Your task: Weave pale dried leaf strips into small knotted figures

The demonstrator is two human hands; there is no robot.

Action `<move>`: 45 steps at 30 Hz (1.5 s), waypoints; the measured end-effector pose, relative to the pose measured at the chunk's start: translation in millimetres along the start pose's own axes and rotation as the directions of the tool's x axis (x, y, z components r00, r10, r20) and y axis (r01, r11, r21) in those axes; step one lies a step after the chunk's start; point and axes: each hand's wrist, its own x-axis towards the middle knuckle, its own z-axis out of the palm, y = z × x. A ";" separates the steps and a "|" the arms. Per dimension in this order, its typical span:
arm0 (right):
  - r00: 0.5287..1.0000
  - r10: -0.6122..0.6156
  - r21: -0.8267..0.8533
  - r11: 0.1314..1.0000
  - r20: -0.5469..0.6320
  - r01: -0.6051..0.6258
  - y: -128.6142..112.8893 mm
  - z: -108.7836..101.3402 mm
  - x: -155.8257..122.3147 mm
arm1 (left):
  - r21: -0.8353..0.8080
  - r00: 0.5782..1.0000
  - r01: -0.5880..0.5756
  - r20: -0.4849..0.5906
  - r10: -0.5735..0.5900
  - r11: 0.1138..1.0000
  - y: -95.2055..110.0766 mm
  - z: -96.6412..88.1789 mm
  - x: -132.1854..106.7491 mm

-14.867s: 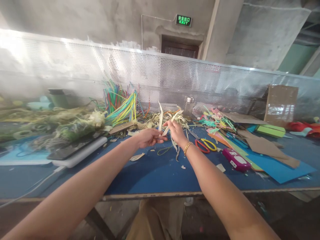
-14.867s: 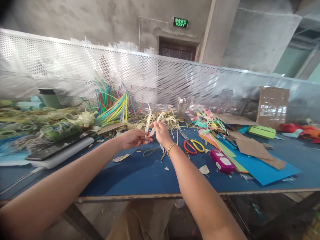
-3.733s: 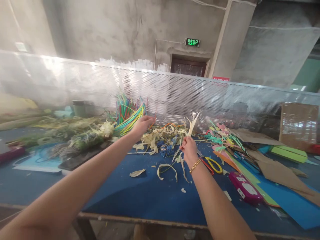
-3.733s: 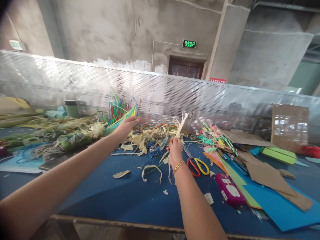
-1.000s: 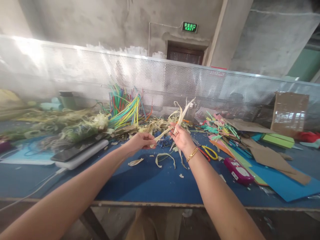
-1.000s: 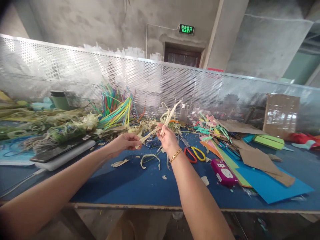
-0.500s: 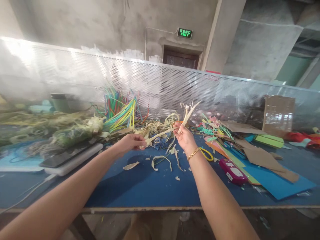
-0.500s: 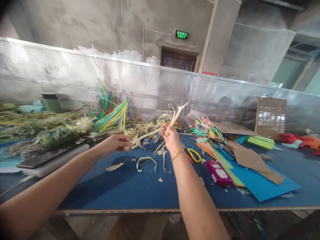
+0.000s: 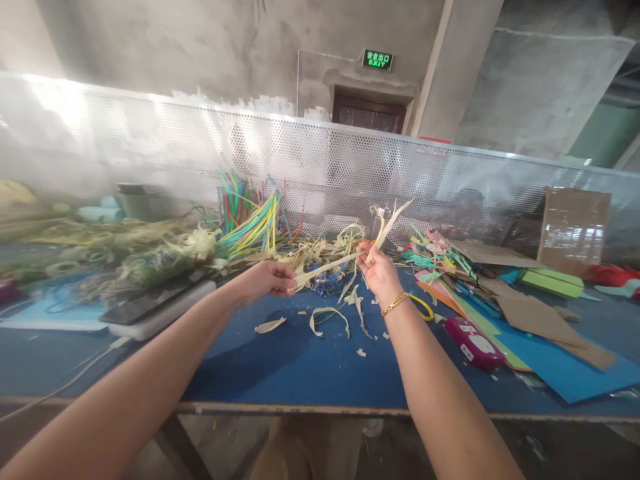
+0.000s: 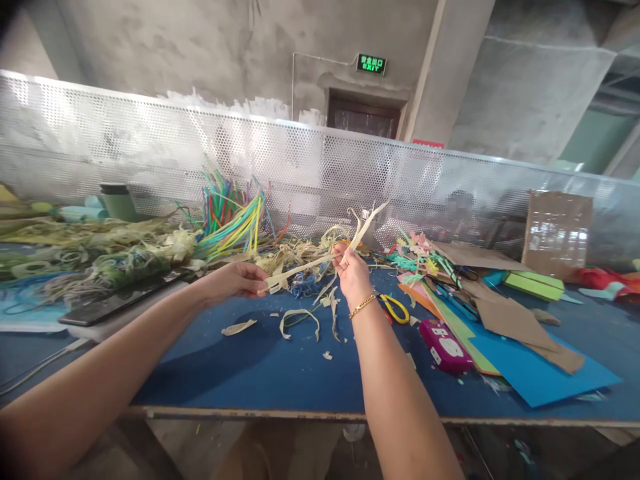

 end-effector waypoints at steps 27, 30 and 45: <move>0.928 0.158 -0.302 0.952 0.337 -0.053 39.9 48.3 -58.7 | -0.166 0.942 -0.237 -0.279 0.185 0.957 -8.1 38.3 0.3; 0.918 0.146 -0.334 0.942 0.368 -0.016 40.9 49.4 -59.2 | -0.082 0.955 -0.218 -0.223 0.196 0.972 -5.1 42.1 -2.8; 0.903 -0.081 -0.643 0.676 0.422 0.361 42.9 46.5 -60.4 | -0.526 0.955 -0.286 -0.224 0.194 0.801 -3.0 53.8 -5.6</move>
